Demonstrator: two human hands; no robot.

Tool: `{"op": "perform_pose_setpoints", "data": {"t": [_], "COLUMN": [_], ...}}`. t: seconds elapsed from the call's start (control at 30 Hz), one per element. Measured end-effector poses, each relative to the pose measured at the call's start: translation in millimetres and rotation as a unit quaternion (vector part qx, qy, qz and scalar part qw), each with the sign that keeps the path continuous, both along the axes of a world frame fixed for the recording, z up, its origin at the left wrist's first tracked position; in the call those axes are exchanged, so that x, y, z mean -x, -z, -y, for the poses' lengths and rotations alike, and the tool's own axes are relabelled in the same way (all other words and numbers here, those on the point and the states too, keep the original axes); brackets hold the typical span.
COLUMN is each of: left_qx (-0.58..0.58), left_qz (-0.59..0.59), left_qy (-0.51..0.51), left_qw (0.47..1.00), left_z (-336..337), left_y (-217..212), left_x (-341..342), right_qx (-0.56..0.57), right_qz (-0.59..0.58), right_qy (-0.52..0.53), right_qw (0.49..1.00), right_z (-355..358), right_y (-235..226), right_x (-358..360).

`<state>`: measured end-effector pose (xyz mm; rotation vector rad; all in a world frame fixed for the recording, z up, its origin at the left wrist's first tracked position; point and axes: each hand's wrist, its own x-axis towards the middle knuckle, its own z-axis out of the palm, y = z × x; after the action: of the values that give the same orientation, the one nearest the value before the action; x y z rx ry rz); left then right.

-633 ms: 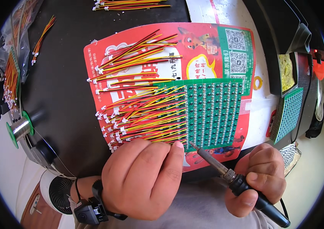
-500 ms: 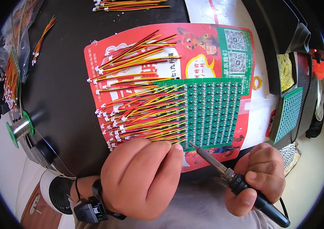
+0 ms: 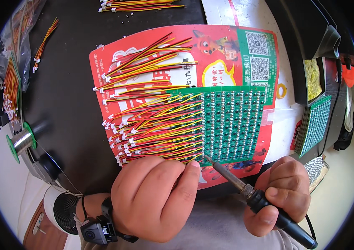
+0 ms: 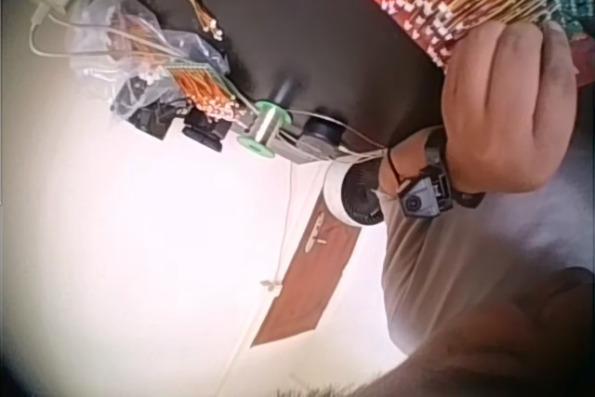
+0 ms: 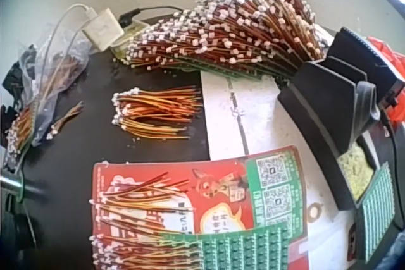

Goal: Soldering wire connectors onto a small green PCB.

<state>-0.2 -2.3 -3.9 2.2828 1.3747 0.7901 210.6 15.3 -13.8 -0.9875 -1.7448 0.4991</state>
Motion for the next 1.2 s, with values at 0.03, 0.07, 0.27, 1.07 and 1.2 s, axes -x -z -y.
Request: {"op": "perform_pose_setpoints", "data": {"t": [0.03, 0.07, 0.27, 1.07, 1.2], "left_qx": [0.0, 0.002, 0.002, -0.055, -0.022], "left_qz": [0.001, -0.001, -0.003, -0.031, -0.012], "left_qy": [0.001, 0.001, 0.005, 0.0, -0.002], "left_qw": [1.0, 1.0, 1.0, 0.998, 1.0], "left_z": [0.1, 0.4, 0.1, 0.7, 1.1], "left_y": [-0.6, -0.6, 0.2, 6.9, 1.9], "left_x": [0.2, 0.7, 0.5, -1.2, 0.1], "right_qx": [0.001, 0.002, 0.038, 0.018, 0.023], "right_qz": [0.002, 0.001, 0.027, 0.02, 0.02], "right_qy": [0.002, 0.002, -0.042, -0.03, -0.038], "right_qw": [1.0, 1.0, 0.998, 0.999, 0.999], "right_z": [0.3, 0.3, -2.4, -1.0, -2.3], "right_y": [-0.7, 0.0, -8.4, -6.3, -6.3], "right_x": [0.1, 0.7, -1.8, -2.3, -2.9]}}
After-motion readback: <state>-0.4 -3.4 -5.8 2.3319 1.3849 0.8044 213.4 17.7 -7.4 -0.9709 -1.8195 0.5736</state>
